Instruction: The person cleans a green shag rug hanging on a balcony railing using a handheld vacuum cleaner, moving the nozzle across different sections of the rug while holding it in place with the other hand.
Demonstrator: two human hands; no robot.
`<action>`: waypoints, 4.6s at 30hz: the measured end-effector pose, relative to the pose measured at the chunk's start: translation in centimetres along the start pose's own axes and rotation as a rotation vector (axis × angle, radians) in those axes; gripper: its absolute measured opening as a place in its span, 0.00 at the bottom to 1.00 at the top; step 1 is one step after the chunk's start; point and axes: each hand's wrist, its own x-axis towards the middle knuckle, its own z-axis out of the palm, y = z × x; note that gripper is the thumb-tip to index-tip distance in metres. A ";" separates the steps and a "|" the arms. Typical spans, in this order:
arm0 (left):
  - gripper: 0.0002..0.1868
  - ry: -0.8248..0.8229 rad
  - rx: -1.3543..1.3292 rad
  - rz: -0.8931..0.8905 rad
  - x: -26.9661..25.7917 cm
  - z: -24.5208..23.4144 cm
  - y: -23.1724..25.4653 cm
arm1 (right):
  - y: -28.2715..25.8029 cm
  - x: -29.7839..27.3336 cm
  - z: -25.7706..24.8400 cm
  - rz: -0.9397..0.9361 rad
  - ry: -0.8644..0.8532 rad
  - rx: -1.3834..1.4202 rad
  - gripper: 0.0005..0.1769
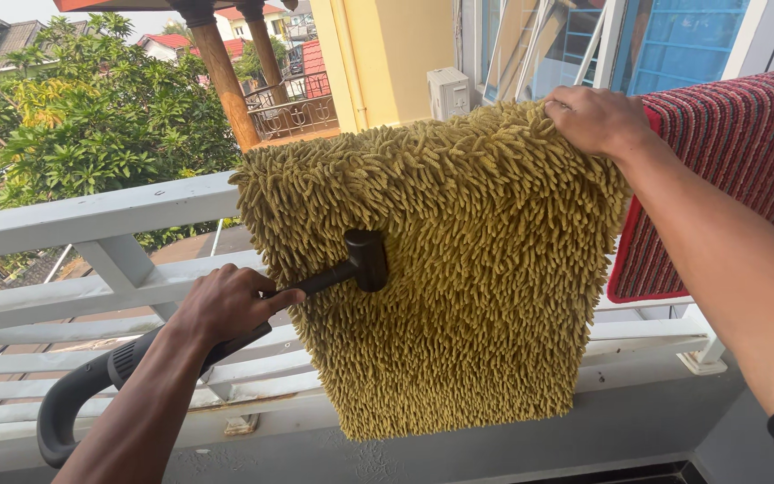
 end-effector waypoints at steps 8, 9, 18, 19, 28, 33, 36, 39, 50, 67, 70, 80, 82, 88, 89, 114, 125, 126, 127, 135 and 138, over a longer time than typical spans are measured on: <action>0.37 -0.013 -0.006 -0.072 0.2 0.9 -3.8 | 0.2 0.3 0.2 0.009 -0.017 -0.032 0.29; 0.37 -0.008 -0.008 -0.070 0.1 0.9 -4.2 | 0.2 0.3 0.3 0.010 -0.017 -0.032 0.29; 0.41 0.010 0.007 -0.104 0.1 0.1 -6.2 | 0.1 0.4 0.2 0.013 -0.016 -0.033 0.29; 0.41 0.009 -0.001 -0.111 0.1 0.2 -6.4 | 0.2 0.4 0.2 0.004 -0.007 -0.027 0.29; 0.39 0.046 -0.015 -0.158 -1.6 0.2 -9.7 | 0.9 0.7 0.8 -0.016 0.024 -0.005 0.29; 0.40 0.057 0.026 -0.179 -2.3 0.1 -11.6 | 2.4 2.6 2.7 0.024 0.027 -0.088 0.31; 0.39 0.067 0.021 -0.217 -3.0 0.1 -13.1 | 3.2 3.3 3.6 -0.001 0.040 -0.089 0.32; 0.38 0.053 0.032 -0.241 -4.1 -0.4 -13.5 | 2.9 3.1 3.3 0.013 0.018 -0.069 0.32; 0.40 -0.062 -0.015 -0.115 -4.7 -5.0 -0.8 | 1.4 1.5 1.4 -0.022 -0.053 -0.015 0.30; 0.36 -0.008 -0.199 0.441 6.4 -3.4 30.9 | 4.0 5.7 1.5 -0.178 -0.277 0.320 0.31; 0.36 0.056 -0.189 0.479 7.2 -3.0 33.5 | 3.5 5.1 0.8 -0.201 -0.270 0.279 0.30; 0.38 0.078 -0.221 0.399 8.2 -2.9 32.5 | 2.7 3.7 0.2 -0.112 -0.220 0.217 0.29; 0.37 0.077 -0.206 0.388 8.1 -3.3 31.4 | 2.9 3.7 0.4 -0.144 -0.193 0.239 0.29; 0.38 -0.011 -0.218 0.336 7.6 -3.5 27.6 | 2.6 2.9 0.2 -0.125 -0.172 0.199 0.29; 0.38 -0.013 -0.223 0.323 7.5 -3.3 26.9 | 2.5 2.8 0.2 -0.115 -0.175 0.185 0.29; 0.37 -0.008 -0.179 0.068 3.5 -2.0 7.8 | 1.7 1.5 0.3 -0.024 -0.080 0.076 0.30; 0.39 0.005 -0.113 -0.038 2.1 -2.4 -0.8 | 1.7 1.9 0.9 0.004 -0.112 0.064 0.31; 0.41 -0.003 -0.079 -0.055 2.0 -2.7 -1.6 | 1.8 1.9 0.8 0.016 -0.119 0.060 0.31; 0.41 0.012 -0.076 -0.050 1.8 -2.8 -2.3 | 1.8 1.9 0.8 0.027 -0.126 0.056 0.31; 0.39 0.019 -0.147 -0.150 -0.4 -3.7 -6.2 | 2.1 2.2 1.0 0.022 -0.115 0.042 0.32; 0.39 0.022 -0.159 -0.196 -1.2 -3.9 -7.2 | 2.1 2.4 1.2 0.008 -0.119 0.055 0.32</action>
